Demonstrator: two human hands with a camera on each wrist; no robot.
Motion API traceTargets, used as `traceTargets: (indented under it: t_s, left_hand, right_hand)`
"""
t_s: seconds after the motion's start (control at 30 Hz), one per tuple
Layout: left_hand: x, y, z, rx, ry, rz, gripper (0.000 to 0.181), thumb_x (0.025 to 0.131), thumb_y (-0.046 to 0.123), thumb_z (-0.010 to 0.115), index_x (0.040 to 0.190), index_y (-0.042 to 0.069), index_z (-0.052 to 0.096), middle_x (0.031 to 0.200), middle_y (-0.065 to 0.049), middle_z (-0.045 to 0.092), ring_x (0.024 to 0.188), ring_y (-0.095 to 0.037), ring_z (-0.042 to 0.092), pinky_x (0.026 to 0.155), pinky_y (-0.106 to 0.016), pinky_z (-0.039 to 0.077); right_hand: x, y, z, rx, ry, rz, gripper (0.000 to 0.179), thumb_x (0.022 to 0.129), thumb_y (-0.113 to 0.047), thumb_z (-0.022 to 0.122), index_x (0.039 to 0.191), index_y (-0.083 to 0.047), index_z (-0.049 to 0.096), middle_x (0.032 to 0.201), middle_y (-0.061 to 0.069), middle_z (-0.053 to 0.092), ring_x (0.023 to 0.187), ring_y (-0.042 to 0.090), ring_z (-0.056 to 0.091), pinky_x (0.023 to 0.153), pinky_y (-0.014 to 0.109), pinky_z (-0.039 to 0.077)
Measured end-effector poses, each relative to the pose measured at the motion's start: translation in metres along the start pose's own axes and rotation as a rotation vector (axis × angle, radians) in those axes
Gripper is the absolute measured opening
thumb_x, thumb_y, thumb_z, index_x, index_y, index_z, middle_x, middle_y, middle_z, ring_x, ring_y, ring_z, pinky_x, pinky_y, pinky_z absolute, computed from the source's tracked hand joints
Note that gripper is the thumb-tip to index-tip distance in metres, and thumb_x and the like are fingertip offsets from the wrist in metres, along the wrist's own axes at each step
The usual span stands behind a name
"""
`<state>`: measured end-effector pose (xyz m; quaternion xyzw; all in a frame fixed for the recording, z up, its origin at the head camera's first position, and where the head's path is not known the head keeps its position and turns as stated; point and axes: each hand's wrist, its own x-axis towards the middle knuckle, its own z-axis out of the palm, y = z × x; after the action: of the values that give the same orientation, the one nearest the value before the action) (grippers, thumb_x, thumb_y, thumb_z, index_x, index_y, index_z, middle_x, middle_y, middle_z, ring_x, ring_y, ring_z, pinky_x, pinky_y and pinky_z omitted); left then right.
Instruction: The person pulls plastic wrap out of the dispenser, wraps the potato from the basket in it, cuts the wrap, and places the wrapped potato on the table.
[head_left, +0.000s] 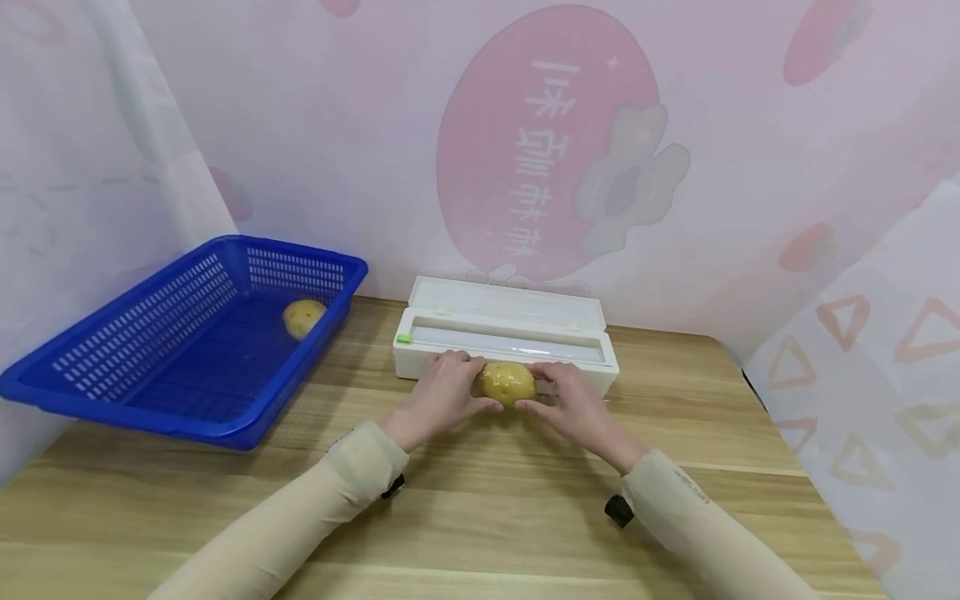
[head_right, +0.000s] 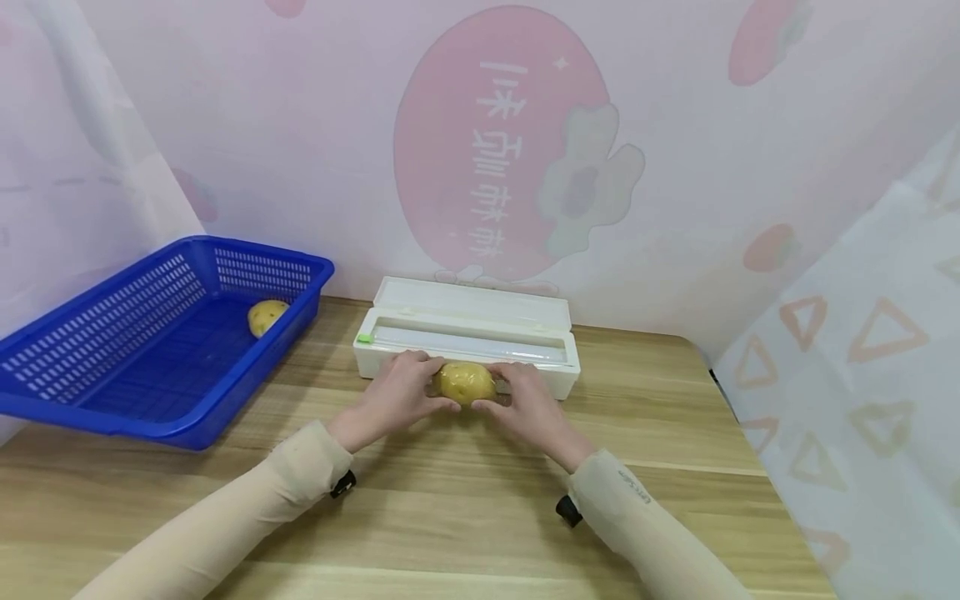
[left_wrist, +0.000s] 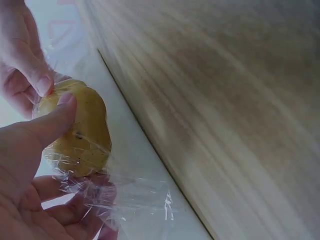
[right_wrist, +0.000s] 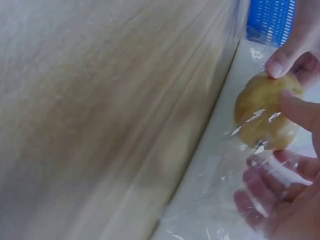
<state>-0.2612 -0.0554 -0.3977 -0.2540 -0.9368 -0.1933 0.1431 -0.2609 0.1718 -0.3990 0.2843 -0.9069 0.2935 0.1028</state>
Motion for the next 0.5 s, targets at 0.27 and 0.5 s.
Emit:
traceTargets:
  t_s: [0.27, 0.5]
  left_hand:
    - [0.0014, -0.0003, -0.0015, 0.023, 0.022, 0.034, 0.041, 0.072, 0.043, 0.086, 0.09, 0.012, 0.065, 0.077, 0.002, 0.065, 0.07, -0.017, 0.059, 0.069, -0.041, 0.044]
    - [0.0032, 0.0014, -0.0033, 0.06, -0.004, 0.02, 0.041, 0.072, 0.047, 0.085, 0.089, 0.014, 0.066, 0.073, 0.006, 0.064, 0.066, -0.014, 0.056, 0.068, -0.041, 0.043]
  right_hand:
    - [0.0006, -0.0059, -0.0023, -0.203, 0.155, -0.228, 0.071, 0.063, -0.02, 0.095, 0.121, 0.002, 0.06, 0.104, 0.01, 0.06, 0.096, 0.024, 0.058, 0.082, 0.037, 0.051]
    - [0.006, -0.0084, -0.0013, -0.117, 0.133, -0.153, 0.053, 0.066, -0.009, 0.092, 0.109, 0.003, 0.064, 0.095, 0.011, 0.068, 0.084, 0.024, 0.066, 0.075, 0.033, 0.054]
